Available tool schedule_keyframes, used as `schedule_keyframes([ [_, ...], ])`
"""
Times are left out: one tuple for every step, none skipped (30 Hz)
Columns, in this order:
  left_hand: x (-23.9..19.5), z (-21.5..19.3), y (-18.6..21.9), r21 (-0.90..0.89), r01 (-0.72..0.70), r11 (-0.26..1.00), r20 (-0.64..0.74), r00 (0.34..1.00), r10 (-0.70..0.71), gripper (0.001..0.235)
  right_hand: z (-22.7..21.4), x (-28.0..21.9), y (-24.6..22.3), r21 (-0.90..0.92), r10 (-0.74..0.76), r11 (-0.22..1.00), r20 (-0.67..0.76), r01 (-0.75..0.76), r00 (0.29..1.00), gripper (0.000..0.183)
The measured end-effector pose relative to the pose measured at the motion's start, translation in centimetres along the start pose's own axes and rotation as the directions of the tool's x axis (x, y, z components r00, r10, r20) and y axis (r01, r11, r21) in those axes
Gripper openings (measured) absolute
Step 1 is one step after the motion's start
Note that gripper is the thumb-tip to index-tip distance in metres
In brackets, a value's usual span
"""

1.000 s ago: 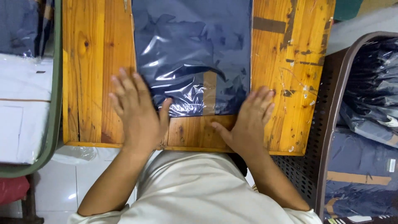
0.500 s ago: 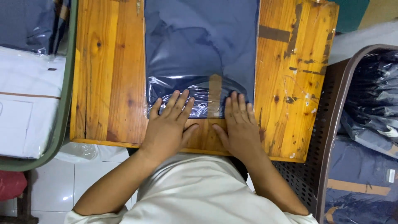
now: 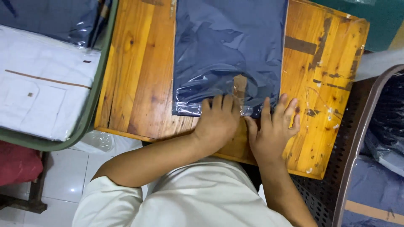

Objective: Placing a folded blue shirt into a clear plastic bag and smoothing it out for final packaging.

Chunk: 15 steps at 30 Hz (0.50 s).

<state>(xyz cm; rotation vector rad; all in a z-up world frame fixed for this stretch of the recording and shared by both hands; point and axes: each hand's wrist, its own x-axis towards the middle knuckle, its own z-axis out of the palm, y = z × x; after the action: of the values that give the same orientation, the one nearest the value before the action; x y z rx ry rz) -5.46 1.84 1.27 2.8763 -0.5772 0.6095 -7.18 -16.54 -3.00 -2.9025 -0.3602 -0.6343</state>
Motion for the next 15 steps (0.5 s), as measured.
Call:
schedule_keyframes([
  [0.0, 0.3, -0.2, 0.006, 0.002, 1.0, -0.003, 1.0, -0.002, 0.031, 0.1, 0.0, 0.0, 0.004, -0.003, 1.0, -0.004, 0.003, 1.0, 0.068],
  [0.2, 0.7, -0.4, -0.011, -0.026, 1.0, -0.058, 0.998, 0.025, 0.029, 0.1, 0.0, 0.1, 0.03, 0.01, 0.999, -0.008, -0.01, 1.0, 0.068],
  [0.3, 1.0, -0.6, -0.027, -0.055, 0.998, -0.114, 0.992, 0.051, 0.028, 0.1, 0.0, 0.2, 0.057, 0.023, 0.998, -0.011, -0.023, 1.0, 0.07],
  [0.2, 1.3, -0.6, -0.026, -0.057, 0.998, -0.117, 0.992, 0.054, 0.028, -0.1, 0.2, 0.0, 0.056, 0.025, 0.998, -0.015, -0.024, 1.0, 0.07],
  [0.2, 1.6, -0.5, -0.025, -0.058, 0.998, -0.115, 0.992, 0.055, 0.031, -0.4, 0.4, -0.1, 0.231, 0.1, 0.968, 0.019, -0.102, 0.995, 0.078],
  [0.3, 2.0, -0.4, -0.027, -0.062, 0.998, -0.116, 0.992, 0.058, 0.034, -0.7, 0.7, -0.2, 0.393, 0.17, 0.901, 0.063, -0.181, 0.983, 0.094],
  [0.7, 1.2, -0.5, -0.028, -0.068, 0.997, -0.12, 0.991, 0.064, 0.034, 0.0, 0.1, 0.1, 0.39, 0.174, 0.903, 0.058, -0.182, 0.983, 0.094],
  [1.2, 0.4, -0.5, -0.053, -0.043, 0.998, -0.114, 0.993, 0.036, 0.025, 0.7, -0.4, 0.5, 0.635, 0.24, 0.75, -0.002, -0.185, 0.971, 0.088],
  [1.7, -0.3, -0.6, -0.077, -0.018, 0.997, -0.106, 0.994, 0.01, 0.018, 1.4, -0.9, 1.0, 0.83, 0.316, 0.539, -0.041, -0.144, 0.948, 0.083],
  [2.3, -0.4, -0.8, -0.081, -0.023, 0.996, -0.11, 0.994, 0.014, 0.018, 1.5, -1.1, 1.4, 0.827, 0.32, 0.544, -0.045, -0.145, 0.946, 0.083],
  [2.8, -0.5, -1.1, -0.166, 0.02, 0.986, -0.141, 0.989, -0.044, 0.02, 1.5, -1.3, 1.9, 0.901, 0.41, 0.425, -0.108, -0.085, 0.906, 0.081],
  [3.4, -0.7, -1.4, -0.249, 0.06, 0.967, -0.166, 0.981, -0.104, 0.023, 1.7, -1.5, 2.2, 0.953, 0.502, 0.302, -0.154, -0.006, 0.851, 0.08],
  [4.0, -1.4, -1.5, -0.251, 0.056, 0.966, -0.168, 0.981, -0.1, 0.023, 1.5, -0.6, 1.4, 0.952, 0.504, 0.305, -0.158, -0.005, 0.849, 0.08],
  [4.7, -2.1, -1.6, -0.418, 0.031, 0.908, -0.284, 0.945, -0.164, 0.03, 1.3, 0.4, 0.4, 0.997, 0.56, 0.044, -0.074, 0.059, 0.825, 0.078],
  [5.4, -2.9, -1.8, -0.569, -0.016, 0.822, -0.381, 0.892, -0.245, 0.038, 1.2, 1.4, -0.5, 0.967, 0.59, -0.218, 0.023, 0.132, 0.807, 0.076],
])
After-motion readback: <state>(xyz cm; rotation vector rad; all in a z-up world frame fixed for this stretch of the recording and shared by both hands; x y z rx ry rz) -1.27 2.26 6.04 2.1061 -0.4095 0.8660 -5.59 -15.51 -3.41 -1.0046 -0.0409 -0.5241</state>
